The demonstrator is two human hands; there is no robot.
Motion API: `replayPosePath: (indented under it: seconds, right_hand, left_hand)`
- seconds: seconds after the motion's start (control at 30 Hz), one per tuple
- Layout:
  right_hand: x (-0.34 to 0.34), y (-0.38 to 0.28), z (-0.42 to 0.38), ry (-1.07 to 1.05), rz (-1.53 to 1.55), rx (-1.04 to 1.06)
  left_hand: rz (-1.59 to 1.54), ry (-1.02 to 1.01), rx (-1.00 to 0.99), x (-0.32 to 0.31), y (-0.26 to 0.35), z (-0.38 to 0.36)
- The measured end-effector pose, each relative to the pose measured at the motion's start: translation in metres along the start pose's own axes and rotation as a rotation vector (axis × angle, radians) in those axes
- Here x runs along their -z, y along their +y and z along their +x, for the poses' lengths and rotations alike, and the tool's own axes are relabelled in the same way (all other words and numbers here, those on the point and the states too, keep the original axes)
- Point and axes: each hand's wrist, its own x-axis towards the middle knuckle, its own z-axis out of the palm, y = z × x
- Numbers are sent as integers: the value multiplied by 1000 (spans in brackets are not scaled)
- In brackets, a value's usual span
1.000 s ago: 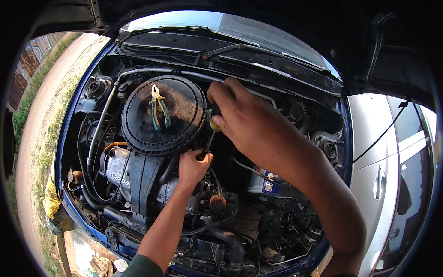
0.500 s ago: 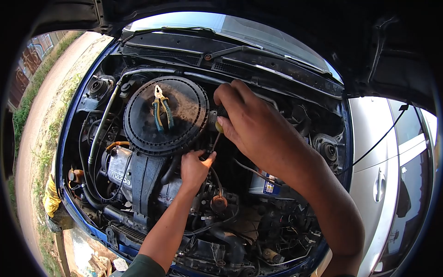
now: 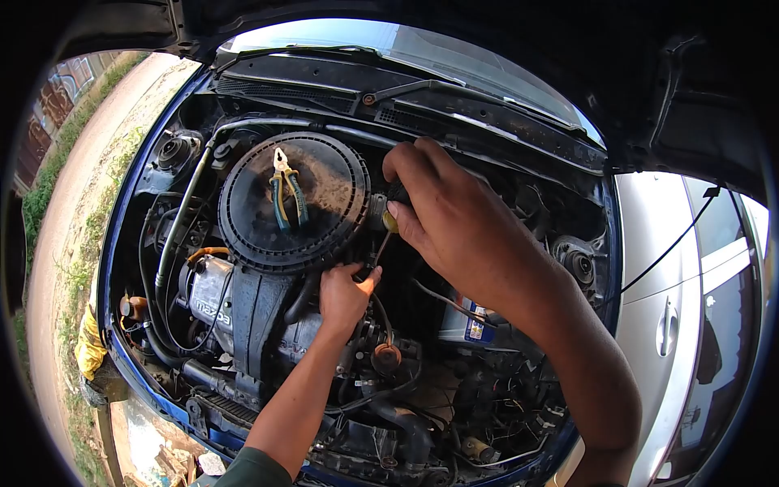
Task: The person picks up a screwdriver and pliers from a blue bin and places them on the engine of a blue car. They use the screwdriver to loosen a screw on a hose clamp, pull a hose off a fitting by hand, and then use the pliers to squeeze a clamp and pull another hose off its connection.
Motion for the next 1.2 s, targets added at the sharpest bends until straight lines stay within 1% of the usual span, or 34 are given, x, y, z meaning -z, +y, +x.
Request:
replayPosePath:
  seconds: [0.1,0.3,0.37,0.47,0.57,0.6,0.67,0.7,0.77,0.8,0.87,0.9,0.97,1.1,1.17,1.2]
  right_hand:
    - [3,-2,1,-18,6,-8]
    - [12,-11,5,-67,-87,42]
    - [19,-18,15,-236,-93,-2]
    - [24,-22,24,-300,-137,-36]
    - [24,-26,31,-329,-127,-27]
    - [21,-24,31,-329,-127,-27]
    - [15,-19,31,-225,-88,68]
    - [16,-20,34,-225,-87,66]
    - [23,-26,45,-368,-120,-71]
    - [25,-32,49,-367,-121,-71]
    - [26,-41,56,-415,-432,-242]
    - [22,-33,55,-415,-432,-241]
    - [9,-10,49,-191,-439,-73]
    - [9,-14,47,-167,-324,-95]
    - [8,-5,44,-171,-221,3]
    - [9,-5,42,-171,-221,3]
  left_hand:
    - [5,2,-7,-2,-1,0]
    - [17,14,-19,0,1,0]
    - [13,1,-18,-1,0,0]
    - [40,31,-42,-3,-2,0]
    - [70,49,-69,-3,-1,0]
    - [70,24,-54,-1,0,0]
    - [72,0,-40,-2,-1,1]
    - [94,30,-65,-4,-3,1]
    - [115,62,-90,-5,-4,1]
    - [101,45,-67,-4,-2,1]
    - [83,29,-42,-5,-1,0]
    - [102,41,-55,-6,-3,0]
    - [125,55,-70,-5,-4,0]
    - [111,37,-54,-3,0,-2]
    - [116,39,-49,-2,0,-1]
    - [117,52,-53,-3,-1,-2]
